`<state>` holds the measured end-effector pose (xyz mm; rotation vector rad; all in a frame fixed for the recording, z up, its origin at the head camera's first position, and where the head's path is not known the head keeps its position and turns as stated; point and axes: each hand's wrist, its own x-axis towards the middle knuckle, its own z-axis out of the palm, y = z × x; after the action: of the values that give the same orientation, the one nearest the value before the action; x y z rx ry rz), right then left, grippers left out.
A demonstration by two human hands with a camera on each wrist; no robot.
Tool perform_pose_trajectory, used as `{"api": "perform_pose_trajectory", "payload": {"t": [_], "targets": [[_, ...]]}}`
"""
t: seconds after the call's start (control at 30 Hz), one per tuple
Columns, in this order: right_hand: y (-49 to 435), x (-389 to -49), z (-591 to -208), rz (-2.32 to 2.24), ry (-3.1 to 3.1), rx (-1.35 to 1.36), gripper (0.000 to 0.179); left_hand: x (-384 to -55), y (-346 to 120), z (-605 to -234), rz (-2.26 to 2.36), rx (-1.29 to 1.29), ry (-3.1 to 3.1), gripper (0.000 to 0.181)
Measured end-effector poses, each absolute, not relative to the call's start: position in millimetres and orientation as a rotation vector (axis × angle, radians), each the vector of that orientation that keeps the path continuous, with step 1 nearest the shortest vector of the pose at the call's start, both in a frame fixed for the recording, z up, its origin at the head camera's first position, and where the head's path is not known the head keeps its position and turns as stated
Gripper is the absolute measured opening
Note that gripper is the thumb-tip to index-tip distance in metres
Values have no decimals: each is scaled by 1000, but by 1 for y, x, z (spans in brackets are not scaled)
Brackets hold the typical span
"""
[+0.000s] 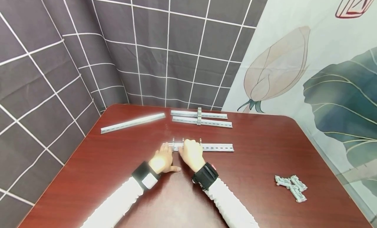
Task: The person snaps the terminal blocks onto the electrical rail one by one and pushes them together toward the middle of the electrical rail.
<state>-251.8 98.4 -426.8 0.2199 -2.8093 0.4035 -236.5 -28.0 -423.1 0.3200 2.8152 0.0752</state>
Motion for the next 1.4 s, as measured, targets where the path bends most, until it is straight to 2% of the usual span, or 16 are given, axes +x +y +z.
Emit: {"api": "perform_pose_trajectory", "payload": {"t": [0.13, 0.5, 1.4], "targets": [[92, -255, -433, 405, -2779, 143, 24, -236, -28, -427, 89, 303, 2807, 97], [100, -264, -432, 439, -2732, 153, 26, -241, -28, -422, 88, 300, 2801, 98], [127, -268, -425, 437, -2825, -81, 33, -238, -26, -423, 74, 300, 2781, 99]]}}
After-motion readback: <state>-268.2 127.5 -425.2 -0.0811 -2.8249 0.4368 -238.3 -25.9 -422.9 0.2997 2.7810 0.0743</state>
